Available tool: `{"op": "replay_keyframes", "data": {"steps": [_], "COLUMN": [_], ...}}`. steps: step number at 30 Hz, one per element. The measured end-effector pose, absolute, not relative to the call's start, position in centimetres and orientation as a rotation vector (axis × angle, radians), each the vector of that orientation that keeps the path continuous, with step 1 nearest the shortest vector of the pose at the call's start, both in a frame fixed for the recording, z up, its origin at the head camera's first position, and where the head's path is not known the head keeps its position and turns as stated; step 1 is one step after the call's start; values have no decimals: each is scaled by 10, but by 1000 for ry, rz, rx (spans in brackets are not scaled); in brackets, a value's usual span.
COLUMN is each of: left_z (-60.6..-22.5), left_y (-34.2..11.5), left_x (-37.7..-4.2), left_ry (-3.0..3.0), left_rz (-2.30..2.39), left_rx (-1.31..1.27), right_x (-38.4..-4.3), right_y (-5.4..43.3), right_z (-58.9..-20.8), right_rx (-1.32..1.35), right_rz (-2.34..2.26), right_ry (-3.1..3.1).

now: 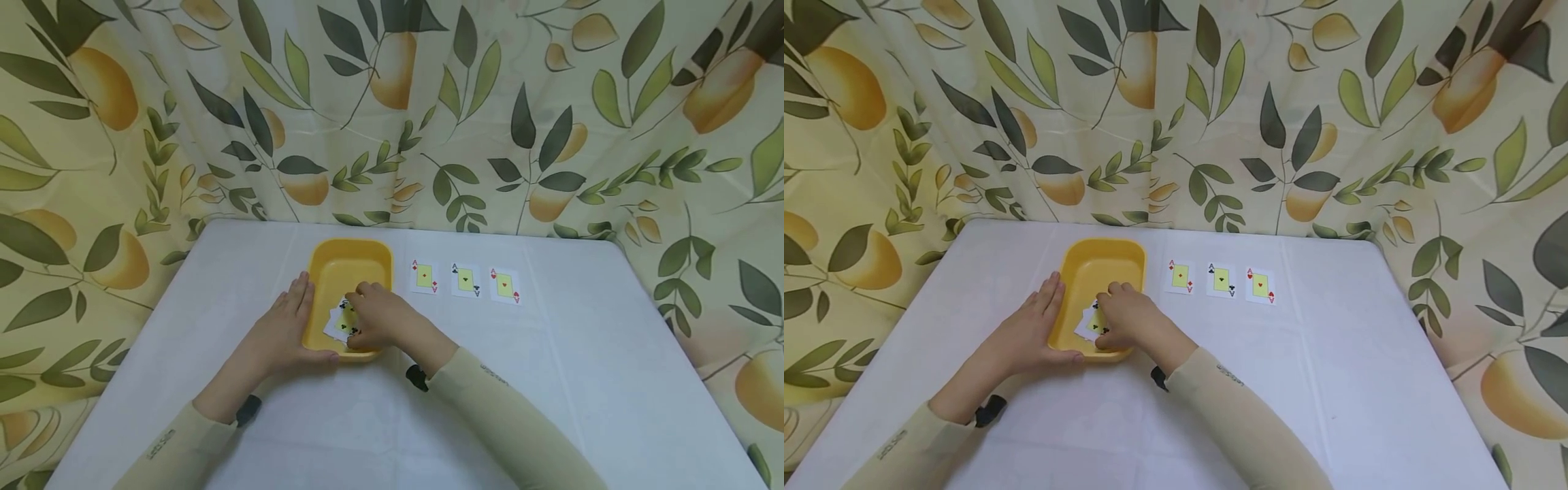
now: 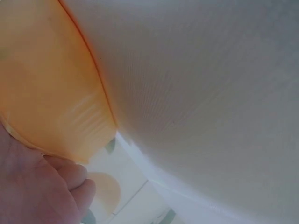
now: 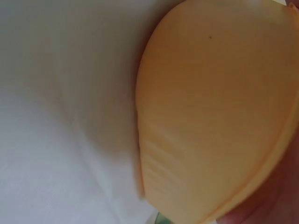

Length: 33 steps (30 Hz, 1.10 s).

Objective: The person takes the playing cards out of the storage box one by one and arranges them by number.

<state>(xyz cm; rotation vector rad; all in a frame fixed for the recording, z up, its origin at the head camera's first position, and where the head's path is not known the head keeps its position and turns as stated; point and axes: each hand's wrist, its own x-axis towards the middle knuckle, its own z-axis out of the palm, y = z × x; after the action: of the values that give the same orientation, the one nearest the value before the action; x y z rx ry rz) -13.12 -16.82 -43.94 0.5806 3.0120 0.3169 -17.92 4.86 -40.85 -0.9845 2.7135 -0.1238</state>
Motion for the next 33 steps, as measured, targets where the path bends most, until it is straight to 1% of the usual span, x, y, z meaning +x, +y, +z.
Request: {"op": "replay_keyframes", "data": {"steps": [7,17,26,33], "left_z": [-439,-441,-440,-436], "left_y": [-168,-168,-167,-167], "left_x": [-132,-131,-130,-131], "left_ry": [3004,3003,3000,2991], "left_rz": [315,314,308,304], "left_rx": [587,594,587,589], "right_x": [-176,-180,-183,-184], "right_y": [34,21,21,26], "right_z": [-412,-424,-428,-423], "right_rx": [-922,-909,-936,-977], "right_rz": [11,99,-24,-223], "right_ry": [2704,2760,2737,2695]}}
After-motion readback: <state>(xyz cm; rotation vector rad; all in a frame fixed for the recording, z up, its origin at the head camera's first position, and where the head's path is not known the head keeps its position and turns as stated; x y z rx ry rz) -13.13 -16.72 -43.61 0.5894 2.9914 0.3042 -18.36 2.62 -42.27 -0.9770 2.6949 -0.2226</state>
